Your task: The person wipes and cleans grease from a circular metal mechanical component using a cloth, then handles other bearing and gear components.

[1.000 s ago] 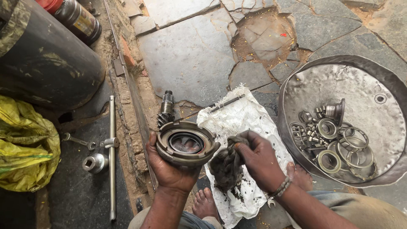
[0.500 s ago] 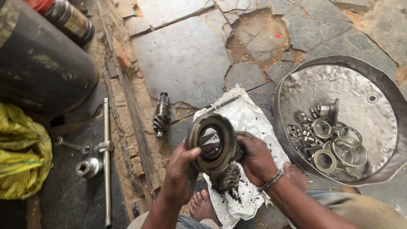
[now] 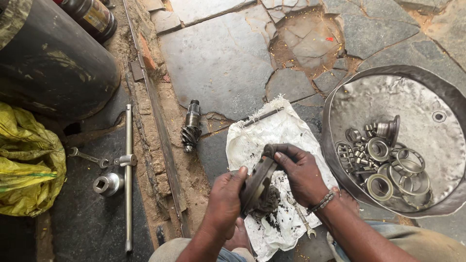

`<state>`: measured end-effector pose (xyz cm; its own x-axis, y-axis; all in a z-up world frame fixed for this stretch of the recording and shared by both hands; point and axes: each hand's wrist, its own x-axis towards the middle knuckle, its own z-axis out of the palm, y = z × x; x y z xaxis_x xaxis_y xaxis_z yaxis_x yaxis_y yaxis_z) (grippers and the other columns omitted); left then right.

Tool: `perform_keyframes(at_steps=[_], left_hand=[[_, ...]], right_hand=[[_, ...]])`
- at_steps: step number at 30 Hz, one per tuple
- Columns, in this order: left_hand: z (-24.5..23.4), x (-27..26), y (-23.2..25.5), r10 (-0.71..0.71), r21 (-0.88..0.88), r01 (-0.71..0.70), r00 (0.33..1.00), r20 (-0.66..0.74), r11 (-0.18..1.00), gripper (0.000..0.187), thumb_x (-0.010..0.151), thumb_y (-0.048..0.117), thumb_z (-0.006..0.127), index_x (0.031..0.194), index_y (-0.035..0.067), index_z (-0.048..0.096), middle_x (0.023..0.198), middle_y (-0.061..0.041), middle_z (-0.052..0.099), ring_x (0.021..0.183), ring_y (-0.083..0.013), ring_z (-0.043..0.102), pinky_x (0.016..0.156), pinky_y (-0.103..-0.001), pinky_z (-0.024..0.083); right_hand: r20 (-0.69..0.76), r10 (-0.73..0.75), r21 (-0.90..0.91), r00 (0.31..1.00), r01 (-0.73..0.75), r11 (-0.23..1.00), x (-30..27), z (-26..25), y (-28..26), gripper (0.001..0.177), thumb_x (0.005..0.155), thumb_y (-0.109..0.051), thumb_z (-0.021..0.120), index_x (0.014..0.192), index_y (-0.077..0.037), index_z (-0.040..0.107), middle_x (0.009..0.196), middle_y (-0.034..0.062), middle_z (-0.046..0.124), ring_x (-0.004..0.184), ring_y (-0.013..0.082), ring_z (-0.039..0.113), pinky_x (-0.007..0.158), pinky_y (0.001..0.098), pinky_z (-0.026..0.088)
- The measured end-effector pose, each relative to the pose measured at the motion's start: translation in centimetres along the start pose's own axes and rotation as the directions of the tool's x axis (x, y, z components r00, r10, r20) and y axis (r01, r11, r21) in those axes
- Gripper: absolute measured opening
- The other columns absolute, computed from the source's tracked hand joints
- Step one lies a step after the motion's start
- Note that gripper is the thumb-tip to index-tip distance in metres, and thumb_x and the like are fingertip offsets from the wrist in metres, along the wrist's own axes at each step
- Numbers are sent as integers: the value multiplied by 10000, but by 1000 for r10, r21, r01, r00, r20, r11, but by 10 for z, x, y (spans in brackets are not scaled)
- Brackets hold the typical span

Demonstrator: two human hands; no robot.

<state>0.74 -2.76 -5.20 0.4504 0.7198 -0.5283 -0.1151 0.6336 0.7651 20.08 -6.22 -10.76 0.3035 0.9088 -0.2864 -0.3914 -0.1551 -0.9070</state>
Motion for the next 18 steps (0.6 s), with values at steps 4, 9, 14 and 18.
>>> perform_keyframes(at_steps=[4, 9, 14, 18], left_hand=[[3, 0, 0, 56, 36, -54, 997, -44, 998, 338, 1010, 299, 577, 915, 6, 717, 734, -69, 710, 583, -93, 623, 574, -251, 555], [5, -1, 5, 140, 22, -140, 990, -15, 990, 329, 1032, 267, 585, 909, -11, 711, 716, -46, 675, 578, -79, 591, 562, -247, 532], [8, -6, 9, 270, 182, -259, 962, -34, 949, 314, 1004, 220, 574, 847, 5, 740, 672, -1, 656, 564, -45, 536, 525, -231, 475], [6, -10, 10, 302, 184, -295, 953, -11, 938, 319, 996, 211, 587, 797, -6, 711, 610, 2, 606, 512, -51, 502, 480, -247, 455]], right_hand=[[-28, -87, -141, 996, 82, 987, -3, 3, -22, 251, 931, -42, 666, 1171, 16, 716, 1062, 92, 788, 948, 130, 733, 871, 287, 591], [-24, -140, -304, 990, 126, 944, -4, -1, -37, 213, 918, -31, 685, 1118, 14, 743, 1015, 93, 799, 893, 138, 742, 841, 296, 614], [-16, -171, -287, 985, 159, 945, -4, -8, -43, 179, 916, -46, 689, 1071, 15, 755, 988, 100, 807, 880, 133, 755, 830, 287, 620], [-154, -119, -457, 981, 36, 889, -5, -8, -58, 167, 910, -70, 696, 1046, -6, 769, 945, 111, 818, 836, 150, 767, 774, 297, 623]])
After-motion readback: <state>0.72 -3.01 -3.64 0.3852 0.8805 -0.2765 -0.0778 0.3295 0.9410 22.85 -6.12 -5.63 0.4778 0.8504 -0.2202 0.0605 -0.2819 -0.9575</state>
